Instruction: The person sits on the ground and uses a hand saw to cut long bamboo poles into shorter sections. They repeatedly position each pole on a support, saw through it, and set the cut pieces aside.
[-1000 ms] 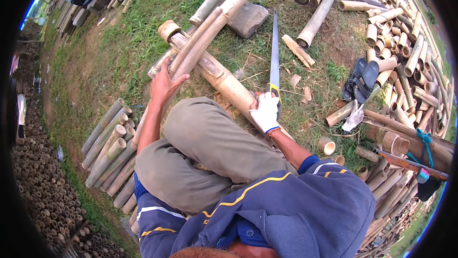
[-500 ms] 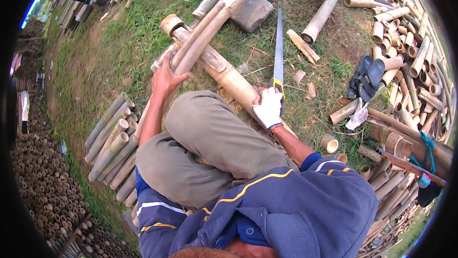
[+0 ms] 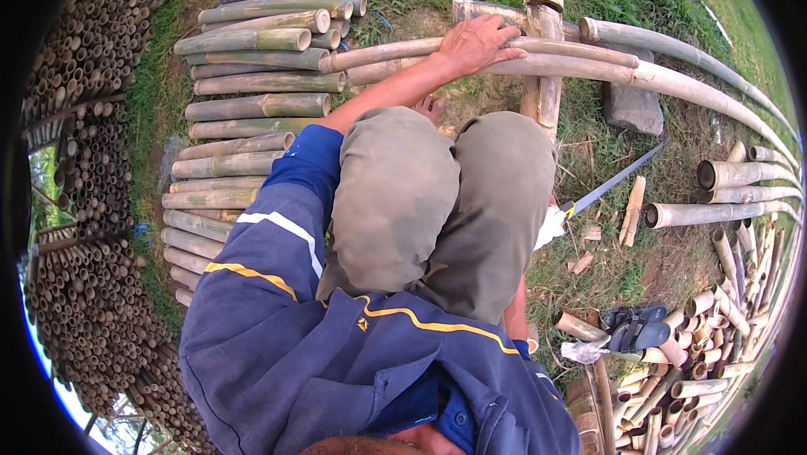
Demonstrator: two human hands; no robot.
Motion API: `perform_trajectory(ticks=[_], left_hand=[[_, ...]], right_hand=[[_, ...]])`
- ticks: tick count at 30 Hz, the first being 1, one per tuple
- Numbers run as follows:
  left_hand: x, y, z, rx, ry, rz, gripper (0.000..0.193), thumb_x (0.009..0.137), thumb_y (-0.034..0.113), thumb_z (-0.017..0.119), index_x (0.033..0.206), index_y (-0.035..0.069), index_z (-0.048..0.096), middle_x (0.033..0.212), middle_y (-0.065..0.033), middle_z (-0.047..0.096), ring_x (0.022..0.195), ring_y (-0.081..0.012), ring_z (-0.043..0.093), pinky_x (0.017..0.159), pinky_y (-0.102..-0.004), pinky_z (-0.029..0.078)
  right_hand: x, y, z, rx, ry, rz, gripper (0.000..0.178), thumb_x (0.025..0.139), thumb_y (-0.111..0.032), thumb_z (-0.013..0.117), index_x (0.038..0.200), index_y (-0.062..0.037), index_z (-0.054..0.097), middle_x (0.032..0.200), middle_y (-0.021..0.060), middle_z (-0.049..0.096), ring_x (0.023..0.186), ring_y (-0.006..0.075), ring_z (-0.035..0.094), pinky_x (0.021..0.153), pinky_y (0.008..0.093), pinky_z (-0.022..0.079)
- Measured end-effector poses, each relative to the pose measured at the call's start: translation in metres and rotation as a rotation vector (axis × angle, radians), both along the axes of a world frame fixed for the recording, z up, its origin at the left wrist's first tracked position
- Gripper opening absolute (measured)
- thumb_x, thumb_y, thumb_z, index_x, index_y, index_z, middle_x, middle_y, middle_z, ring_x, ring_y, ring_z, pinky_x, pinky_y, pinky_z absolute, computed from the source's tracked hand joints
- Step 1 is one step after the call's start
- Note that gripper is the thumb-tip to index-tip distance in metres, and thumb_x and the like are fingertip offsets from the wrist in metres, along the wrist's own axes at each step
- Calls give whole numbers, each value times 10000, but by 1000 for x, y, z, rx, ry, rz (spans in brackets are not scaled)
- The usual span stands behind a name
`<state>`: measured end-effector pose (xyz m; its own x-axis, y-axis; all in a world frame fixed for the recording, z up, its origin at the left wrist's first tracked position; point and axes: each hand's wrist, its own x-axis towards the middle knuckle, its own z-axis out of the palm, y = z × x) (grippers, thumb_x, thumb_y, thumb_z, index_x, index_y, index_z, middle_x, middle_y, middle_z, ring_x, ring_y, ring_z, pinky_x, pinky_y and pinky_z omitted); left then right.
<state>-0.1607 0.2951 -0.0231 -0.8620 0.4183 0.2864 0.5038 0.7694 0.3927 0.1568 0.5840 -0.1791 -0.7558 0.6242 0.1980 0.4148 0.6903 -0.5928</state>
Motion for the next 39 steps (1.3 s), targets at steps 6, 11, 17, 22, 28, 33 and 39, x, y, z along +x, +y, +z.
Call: perform_trajectory(ticks=[6, 11, 17, 22, 28, 33, 39], left_hand=[[-3, 7, 2, -75, -10, 7, 538, 1081, 633, 585, 1326, 169, 706, 1179, -161, 664, 1185, -352, 668, 1009, -504, 583], [-8, 23, 19, -110, 33, -5, 542, 1075, 618, 603, 1344, 157, 698, 1198, -156, 664, 1220, -342, 662, 1038, -491, 573], [-16, 41, 18, -40, 31, -49, 545, 1063, 575, 662, 1390, 142, 716, 1203, -153, 671, 1198, -365, 675, 1023, -513, 574], [-14, 47, 18, -20, -1, -41, 535, 1061, 578, 659, 1344, 130, 737, 1190, -174, 670, 1165, -381, 684, 982, -523, 567], [-11, 43, 20, -56, 42, -26, 578, 1054, 592, 665, 1396, 129, 716, 1228, -180, 686, 1172, -390, 684, 975, -527, 565], [-3, 12, 26, -72, -94, 16, 585, 1044, 558, 707, 1396, 92, 732, 1172, -179, 769, 1131, -385, 724, 1000, -504, 565], [-13, -57, 13, 49, -44, 134, 412, 1089, 400, 701, 1324, 75, 793, 1152, -181, 765, 1096, -381, 714, 984, -489, 542]], right_hand=[[0, 2, 5, 102, -27, 45, 288, 928, -199, 700, 1141, -6, 717, 1247, 187, 704, 1145, 413, 570, 1013, 534, 489], [-1, -1, 6, 148, -51, 75, 287, 925, -200, 703, 1134, -3, 717, 1246, 187, 703, 1149, 412, 567, 1015, 535, 487], [-18, -10, 22, 135, -63, 91, 266, 906, -202, 708, 1080, -2, 721, 1194, 180, 692, 1166, 418, 558, 1032, 541, 475], [-17, -19, 46, 86, -30, 62, 272, 894, -193, 697, 1101, -21, 739, 1149, 176, 696, 1158, 424, 566, 1040, 544, 469], [-19, -17, 46, 171, -40, 101, 325, 885, -202, 698, 1159, -31, 738, 1120, 179, 688, 1142, 424, 572, 1037, 549, 461], [-13, -14, 48, 178, -1, 103, 283, 861, -194, 711, 1102, -47, 721, 1103, 174, 684, 1123, 437, 582, 1033, 565, 448], [-16, -13, 51, 159, -8, 103, 326, 871, -224, 709, 1144, -46, 730, 1130, 210, 661, 1157, 470, 573, 1048, 568, 430]])
